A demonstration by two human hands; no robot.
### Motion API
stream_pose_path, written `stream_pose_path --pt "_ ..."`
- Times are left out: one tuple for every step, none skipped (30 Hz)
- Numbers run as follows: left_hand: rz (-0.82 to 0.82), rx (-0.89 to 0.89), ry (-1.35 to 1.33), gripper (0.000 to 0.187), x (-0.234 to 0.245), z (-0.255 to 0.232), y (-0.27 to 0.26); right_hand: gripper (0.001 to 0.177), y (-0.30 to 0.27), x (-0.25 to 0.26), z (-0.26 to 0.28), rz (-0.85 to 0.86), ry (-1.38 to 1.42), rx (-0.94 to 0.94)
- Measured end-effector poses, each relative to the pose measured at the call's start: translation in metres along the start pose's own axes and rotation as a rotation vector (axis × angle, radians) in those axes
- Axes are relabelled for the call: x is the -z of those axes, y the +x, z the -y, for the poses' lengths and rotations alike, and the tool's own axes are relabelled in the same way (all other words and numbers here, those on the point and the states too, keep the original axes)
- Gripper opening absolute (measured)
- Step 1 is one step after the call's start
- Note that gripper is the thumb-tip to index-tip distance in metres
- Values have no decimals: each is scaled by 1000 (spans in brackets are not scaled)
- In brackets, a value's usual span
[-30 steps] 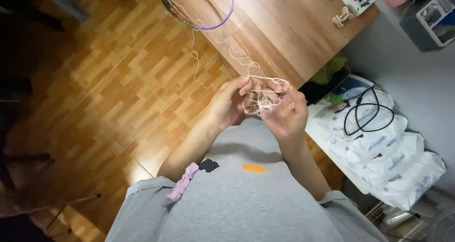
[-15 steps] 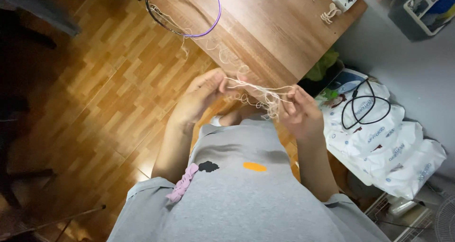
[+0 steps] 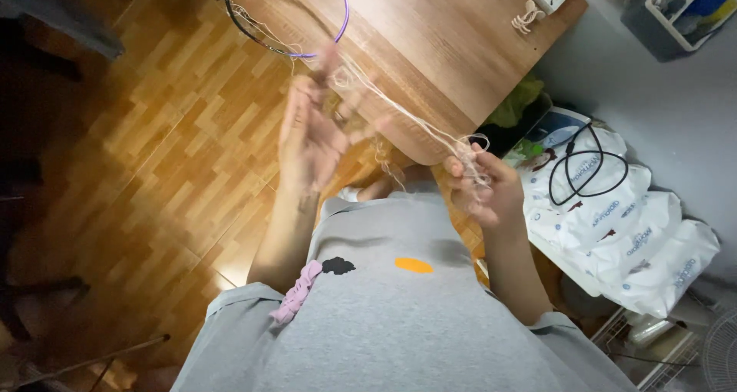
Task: The person untangles a long section of badminton racket string.
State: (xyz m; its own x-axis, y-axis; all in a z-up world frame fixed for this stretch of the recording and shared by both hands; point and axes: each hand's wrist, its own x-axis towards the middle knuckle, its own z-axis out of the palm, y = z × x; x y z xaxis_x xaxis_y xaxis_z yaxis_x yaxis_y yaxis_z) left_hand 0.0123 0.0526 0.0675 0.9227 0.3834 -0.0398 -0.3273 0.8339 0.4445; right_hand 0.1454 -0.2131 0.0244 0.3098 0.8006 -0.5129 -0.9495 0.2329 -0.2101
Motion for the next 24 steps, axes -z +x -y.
stream_pose_path --pt "11 -70 27 20 -1 -3 5 22 3 9 0 140 114 -46" --pt "21 -141 53 18 -3 -7 10 22 5 19 0 281 227 -90" --pt "25 -138 52 18 -1 -12 11 22 2 15 0 282 226 -85" --pt "15 -197 93 15 0 -18 13 20 -2 11 0 309 262 -66" --pt "1 -256 136 12 1 -23 14 19 -5 7 -1 335 299 -50" --pt "3 -254 136 12 1 -27 15 19 -8 9 1 336 299 -47" --pt "-19 -233 139 7 1 -31 17 18 -10 11 3 309 256 -34" --pt "-41 -213 141 8 0 -35 19 18 -13 13 5 281 214 -20" --pt "-37 -210 142 8 16 -37 21 18 -15 21 7 283 215 -16" --pt "11 -252 140 12 31 -38 23 16 -18 29 8 265 94 16" --pt "56 -292 138 18 47 -39 24 15 -22 38 8 244 -23 51" --pt "58 -285 139 18 54 -45 24 15 -24 53 7 241 -19 56" --pt "69 -308 226 21 61 -51 25 17 -26 67 8 334 -1 91" --pt "80 -331 313 25 68 -57 27 21 -28 82 9 427 16 128" --pt "83 -327 312 25 69 -58 27 21 -31 76 9 425 18 133" --pt "108 -304 384 24 70 -59 27 22 -35 70 9 326 -131 145" --pt "135 -281 453 22 71 -60 30 26 -38 64 10 224 -278 161" --pt "141 -276 451 22 65 -58 32 26 -40 55 12 221 -277 168" --pt "128 -300 557 27 60 -56 33 25 -42 46 12 125 -316 206" --pt "116 -325 663 36 54 -55 34 25 -43 37 11 29 -355 243" --pt "121 -321 663 36 48 -53 33 25 -44 47 10 28 -352 249" --pt "123 -338 739 47 41 -51 32 22 -45 58 9 75 -319 259" --pt "123 -356 814 59 35 -48 30 20 -46 69 9 123 -288 267" --pt "127 -356 814 59 26 -48 31 20 -45 64 8 123 -288 271"
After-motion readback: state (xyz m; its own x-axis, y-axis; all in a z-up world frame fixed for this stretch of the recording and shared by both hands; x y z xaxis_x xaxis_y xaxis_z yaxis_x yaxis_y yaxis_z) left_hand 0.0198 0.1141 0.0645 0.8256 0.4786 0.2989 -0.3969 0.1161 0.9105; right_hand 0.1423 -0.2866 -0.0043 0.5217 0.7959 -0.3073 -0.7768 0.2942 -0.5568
